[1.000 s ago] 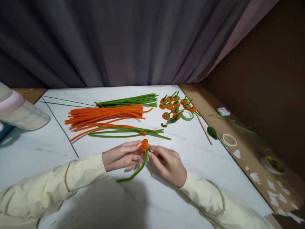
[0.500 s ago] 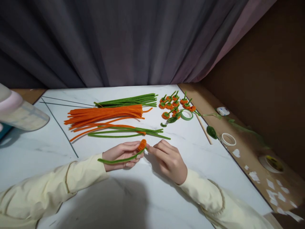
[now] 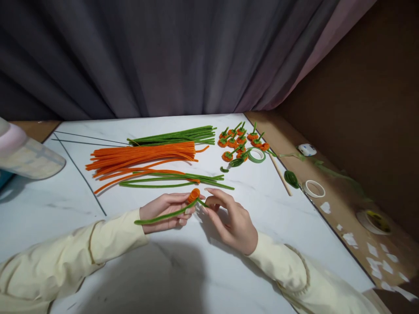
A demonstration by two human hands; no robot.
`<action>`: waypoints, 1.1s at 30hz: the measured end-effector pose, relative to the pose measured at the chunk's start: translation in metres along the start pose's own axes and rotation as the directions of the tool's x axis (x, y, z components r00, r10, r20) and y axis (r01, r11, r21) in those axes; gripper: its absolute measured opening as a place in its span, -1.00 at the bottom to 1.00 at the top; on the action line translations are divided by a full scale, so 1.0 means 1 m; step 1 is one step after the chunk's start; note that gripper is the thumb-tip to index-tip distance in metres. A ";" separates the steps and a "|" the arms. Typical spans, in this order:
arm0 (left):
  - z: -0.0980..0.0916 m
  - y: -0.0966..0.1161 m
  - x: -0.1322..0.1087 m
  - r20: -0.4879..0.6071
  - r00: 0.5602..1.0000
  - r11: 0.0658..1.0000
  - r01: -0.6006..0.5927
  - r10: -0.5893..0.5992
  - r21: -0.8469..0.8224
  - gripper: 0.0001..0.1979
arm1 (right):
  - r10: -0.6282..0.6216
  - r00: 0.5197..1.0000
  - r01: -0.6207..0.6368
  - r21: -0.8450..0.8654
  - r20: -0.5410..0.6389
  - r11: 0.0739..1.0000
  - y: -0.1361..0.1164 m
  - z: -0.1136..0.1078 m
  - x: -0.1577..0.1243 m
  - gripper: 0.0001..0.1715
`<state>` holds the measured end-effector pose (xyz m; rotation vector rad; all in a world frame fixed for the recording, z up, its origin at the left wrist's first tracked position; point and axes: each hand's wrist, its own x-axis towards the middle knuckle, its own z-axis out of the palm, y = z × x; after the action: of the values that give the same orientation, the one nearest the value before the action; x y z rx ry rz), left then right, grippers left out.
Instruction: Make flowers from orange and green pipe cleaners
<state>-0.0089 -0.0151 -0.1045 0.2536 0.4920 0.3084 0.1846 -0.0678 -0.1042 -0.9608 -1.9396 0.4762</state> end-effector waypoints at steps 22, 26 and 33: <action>-0.013 0.007 0.012 -0.054 0.995 0.991 0.084 -0.079 0.102 -0.77 | 0.156 0.946 -0.132 -0.101 0.284 0.986 0.016 -0.001 0.006 -0.83; -0.010 0.008 0.011 -0.009 1.000 0.978 0.021 -0.019 0.206 -0.71 | 0.420 0.857 -0.485 0.191 0.298 0.854 0.014 0.000 0.010 -0.74; 0.005 -0.002 0.000 0.001 0.930 0.820 -0.324 0.367 0.472 -0.42 | 0.637 0.662 -0.714 0.593 0.396 0.373 0.006 -0.001 0.020 -0.61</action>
<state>-0.0056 -0.0176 -0.1012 0.8102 0.6070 0.5597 0.1821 -0.0485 -0.0973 -1.1631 -1.1080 1.6719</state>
